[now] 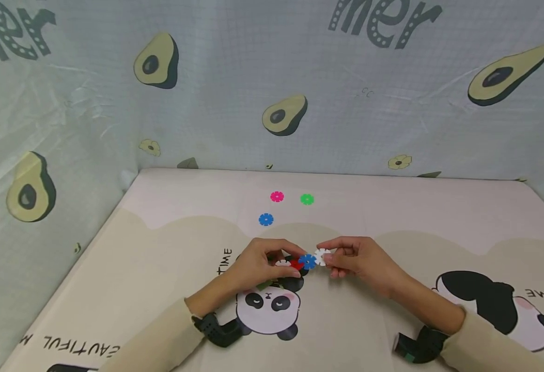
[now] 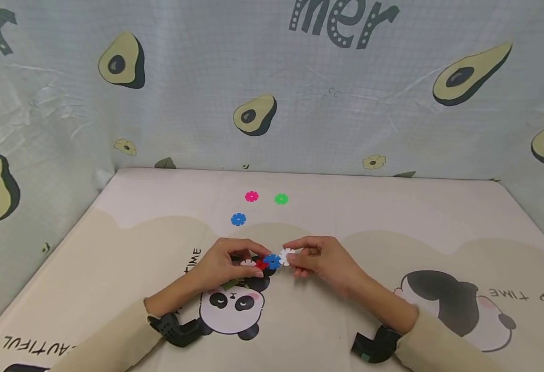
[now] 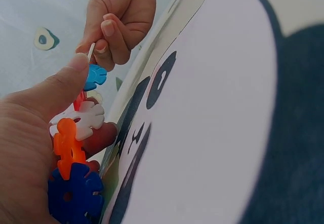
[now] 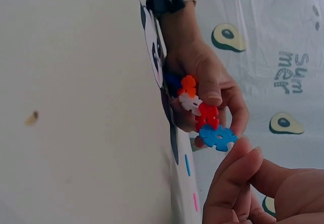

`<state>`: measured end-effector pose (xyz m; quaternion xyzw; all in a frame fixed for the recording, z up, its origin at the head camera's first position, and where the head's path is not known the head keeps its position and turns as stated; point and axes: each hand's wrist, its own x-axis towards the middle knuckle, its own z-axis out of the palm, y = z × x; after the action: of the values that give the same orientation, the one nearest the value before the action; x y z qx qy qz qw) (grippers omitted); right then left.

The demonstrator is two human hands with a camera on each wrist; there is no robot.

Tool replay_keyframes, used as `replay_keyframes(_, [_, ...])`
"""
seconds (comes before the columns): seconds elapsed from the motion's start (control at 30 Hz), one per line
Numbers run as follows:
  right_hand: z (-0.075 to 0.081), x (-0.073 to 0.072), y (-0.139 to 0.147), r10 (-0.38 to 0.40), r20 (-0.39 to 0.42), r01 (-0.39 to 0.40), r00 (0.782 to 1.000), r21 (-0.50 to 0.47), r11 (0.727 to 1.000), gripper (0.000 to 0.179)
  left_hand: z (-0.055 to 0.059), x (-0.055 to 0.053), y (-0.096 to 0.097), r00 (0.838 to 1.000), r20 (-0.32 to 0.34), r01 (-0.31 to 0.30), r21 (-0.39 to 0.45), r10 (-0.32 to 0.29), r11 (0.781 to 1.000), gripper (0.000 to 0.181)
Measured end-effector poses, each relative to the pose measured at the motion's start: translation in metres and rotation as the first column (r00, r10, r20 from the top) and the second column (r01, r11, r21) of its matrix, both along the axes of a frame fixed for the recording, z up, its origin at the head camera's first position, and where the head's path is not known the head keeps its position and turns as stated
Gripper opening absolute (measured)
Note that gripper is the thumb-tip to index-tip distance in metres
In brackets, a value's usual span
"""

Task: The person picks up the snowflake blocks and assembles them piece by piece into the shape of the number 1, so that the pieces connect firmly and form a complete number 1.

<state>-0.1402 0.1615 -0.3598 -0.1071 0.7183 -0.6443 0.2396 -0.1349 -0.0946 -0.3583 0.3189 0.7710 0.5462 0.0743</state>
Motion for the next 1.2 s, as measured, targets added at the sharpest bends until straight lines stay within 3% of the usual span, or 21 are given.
replay_keyframes(0.23, [-0.005,0.002,-0.002,-0.002,0.022,0.003,1.0,-0.032,0.999,0.044,-0.002,0.0,0.0,1.0,0.007,-0.007,0.003,0.007,1.0,0.03])
replay_keyframes(0.57, [-0.008,0.003,-0.003,-0.005,0.01,0.006,1.0,-0.06,0.998,0.043,-0.028,-0.01,-0.002,0.999,0.025,-0.045,-0.039,0.046,0.998,0.032])
replay_keyframes(0.83, [-0.011,0.003,-0.003,-0.012,0.005,0.012,1.0,-0.075,0.997,0.043,-0.028,-0.01,-0.002,0.998,0.039,-0.037,-0.033,0.038,0.999,0.03])
replay_keyframes(1.2, [-0.016,0.002,-0.006,-0.013,0.058,0.02,0.998,-0.137,0.99,0.044,-0.029,-0.01,-0.003,0.999,-0.031,-0.022,-0.026,0.021,0.999,0.031])
